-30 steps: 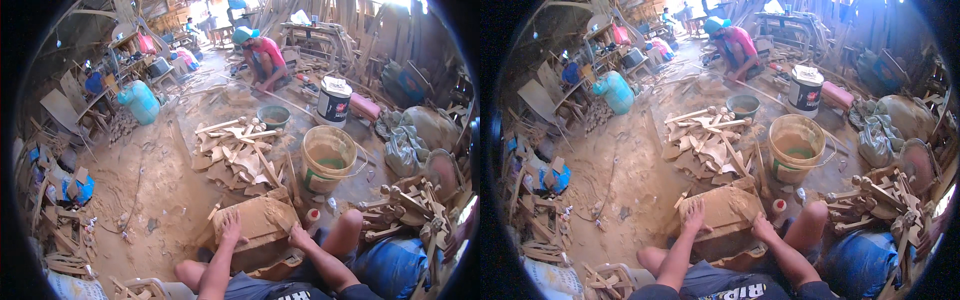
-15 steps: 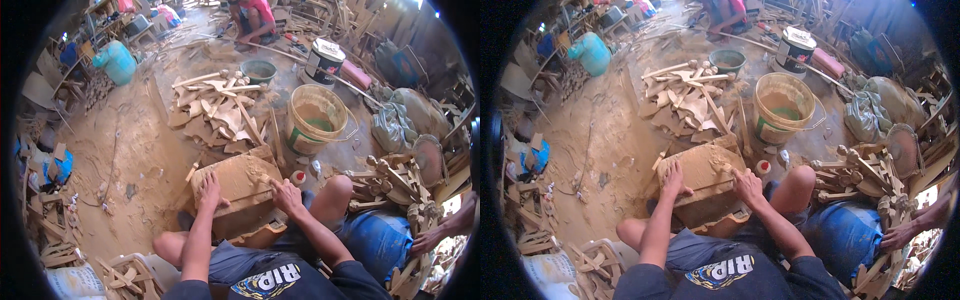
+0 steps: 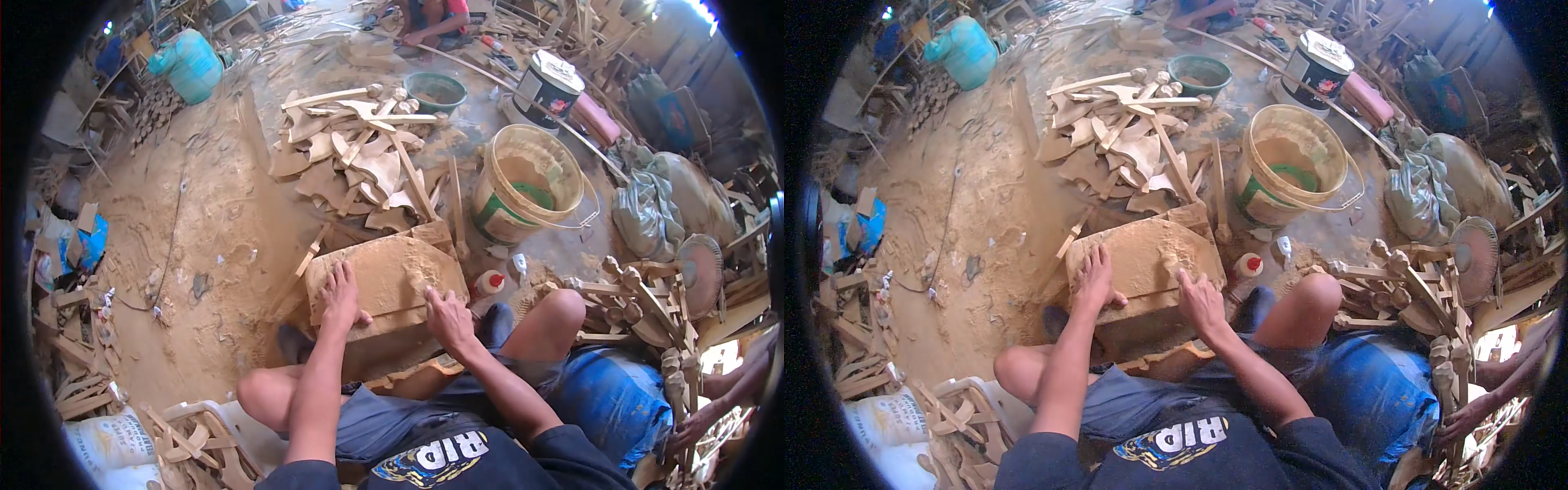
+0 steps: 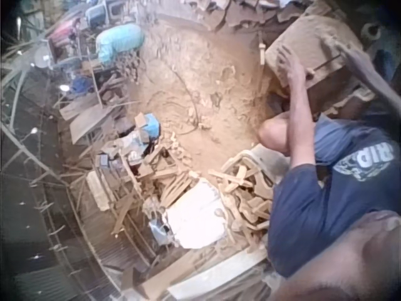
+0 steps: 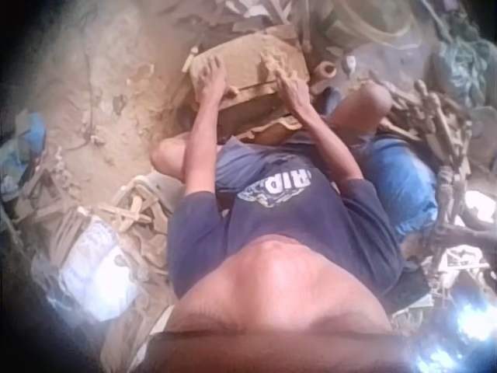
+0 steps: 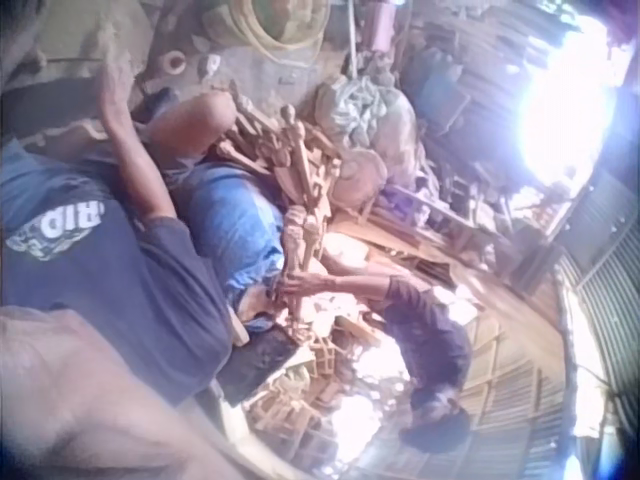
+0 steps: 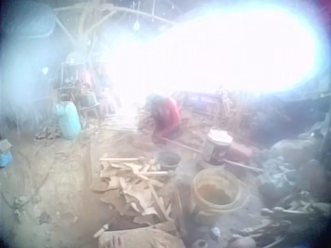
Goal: The person applies glue from a tube onto a wooden carving and then spreads sawdust over the glue using a brush and hands.
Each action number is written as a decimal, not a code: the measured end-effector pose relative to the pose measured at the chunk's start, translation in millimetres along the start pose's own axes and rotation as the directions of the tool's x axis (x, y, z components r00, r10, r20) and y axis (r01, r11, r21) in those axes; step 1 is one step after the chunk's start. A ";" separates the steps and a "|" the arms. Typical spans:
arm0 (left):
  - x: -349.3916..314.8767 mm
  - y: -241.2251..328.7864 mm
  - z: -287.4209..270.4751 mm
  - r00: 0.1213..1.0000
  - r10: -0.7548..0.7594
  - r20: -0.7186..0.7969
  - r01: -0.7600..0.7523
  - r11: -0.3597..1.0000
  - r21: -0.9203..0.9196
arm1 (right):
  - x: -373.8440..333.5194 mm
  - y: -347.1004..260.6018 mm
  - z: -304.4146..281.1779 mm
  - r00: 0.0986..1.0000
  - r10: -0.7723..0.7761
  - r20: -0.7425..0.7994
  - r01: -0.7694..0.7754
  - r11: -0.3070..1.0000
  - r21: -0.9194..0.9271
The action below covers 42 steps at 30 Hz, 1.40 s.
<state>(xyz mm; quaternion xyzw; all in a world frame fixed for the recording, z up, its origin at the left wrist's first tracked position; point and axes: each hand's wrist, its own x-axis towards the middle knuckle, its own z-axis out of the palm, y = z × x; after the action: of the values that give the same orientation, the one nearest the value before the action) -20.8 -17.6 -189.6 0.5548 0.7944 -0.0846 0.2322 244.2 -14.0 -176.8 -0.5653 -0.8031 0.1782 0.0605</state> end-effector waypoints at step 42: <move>4.3 14.7 -4.4 1.000 0.026 0.014 -0.026 0.999 0.028 | 50.8 50.1 41.8 0.907 0.338 0.252 -0.404 0.522 0.751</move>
<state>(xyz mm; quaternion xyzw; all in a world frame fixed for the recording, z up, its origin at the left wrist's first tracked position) -9.7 -6.8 -185.9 0.5679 0.7842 -0.0966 0.2306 258.2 39.0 -238.7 -0.6305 -0.5035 0.5425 0.2338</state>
